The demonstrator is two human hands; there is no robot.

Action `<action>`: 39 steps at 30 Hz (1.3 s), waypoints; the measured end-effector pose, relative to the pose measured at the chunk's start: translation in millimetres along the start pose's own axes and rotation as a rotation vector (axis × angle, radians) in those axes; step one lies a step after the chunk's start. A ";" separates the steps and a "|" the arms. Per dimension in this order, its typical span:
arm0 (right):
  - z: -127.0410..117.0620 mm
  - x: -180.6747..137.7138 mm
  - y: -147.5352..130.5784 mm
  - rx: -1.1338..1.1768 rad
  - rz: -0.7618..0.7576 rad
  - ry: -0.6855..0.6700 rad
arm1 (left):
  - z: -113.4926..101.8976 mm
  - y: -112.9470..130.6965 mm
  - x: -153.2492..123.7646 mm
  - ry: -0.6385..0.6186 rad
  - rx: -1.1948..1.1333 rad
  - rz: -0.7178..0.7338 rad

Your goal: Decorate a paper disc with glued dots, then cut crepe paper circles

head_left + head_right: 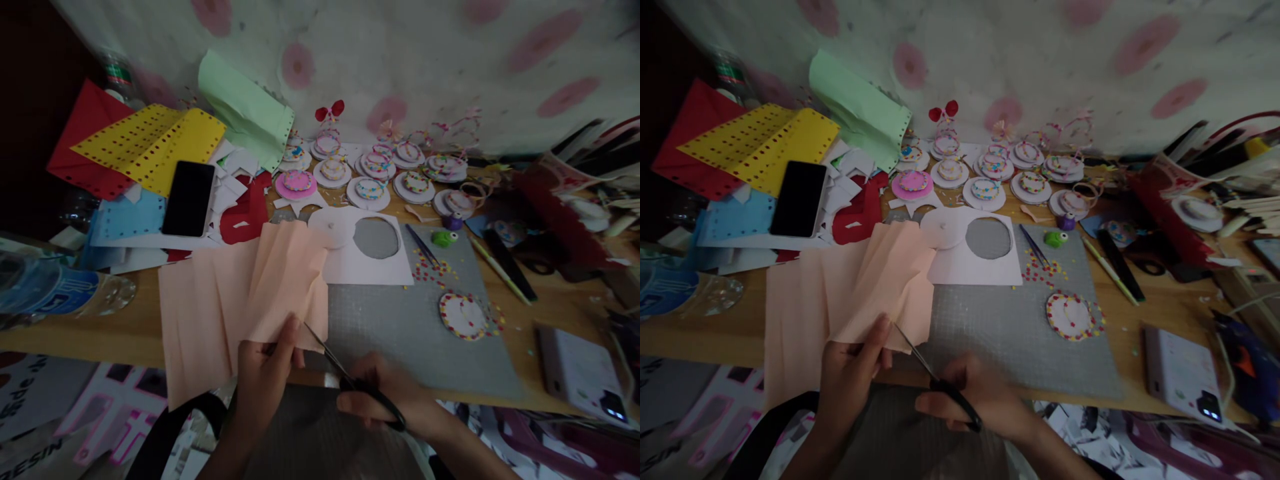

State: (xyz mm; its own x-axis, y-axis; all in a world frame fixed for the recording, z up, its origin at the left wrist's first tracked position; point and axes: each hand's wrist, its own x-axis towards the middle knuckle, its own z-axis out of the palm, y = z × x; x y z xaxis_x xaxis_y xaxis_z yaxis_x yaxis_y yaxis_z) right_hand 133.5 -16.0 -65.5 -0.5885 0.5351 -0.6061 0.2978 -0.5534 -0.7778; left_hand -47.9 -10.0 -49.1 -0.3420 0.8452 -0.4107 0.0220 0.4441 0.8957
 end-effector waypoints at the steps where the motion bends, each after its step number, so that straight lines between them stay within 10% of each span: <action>1: 0.5 -0.2 0.2 0.006 -0.004 -0.002 | 0.1 -0.4 -0.1 -0.001 -0.003 -0.001; 39: 6.0 -0.8 -1.3 0.016 0.014 0.042 | 3.2 1.5 -3.3 -0.001 -0.027 -0.010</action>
State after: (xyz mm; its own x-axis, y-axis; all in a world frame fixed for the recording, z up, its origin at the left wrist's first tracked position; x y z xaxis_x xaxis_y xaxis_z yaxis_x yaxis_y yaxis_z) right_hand 129.0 -19.6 -63.0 -0.5519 0.5533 -0.6239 0.2935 -0.5714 -0.7664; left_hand -43.7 -11.1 -47.0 -0.3415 0.8410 -0.4197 -0.0065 0.4444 0.8958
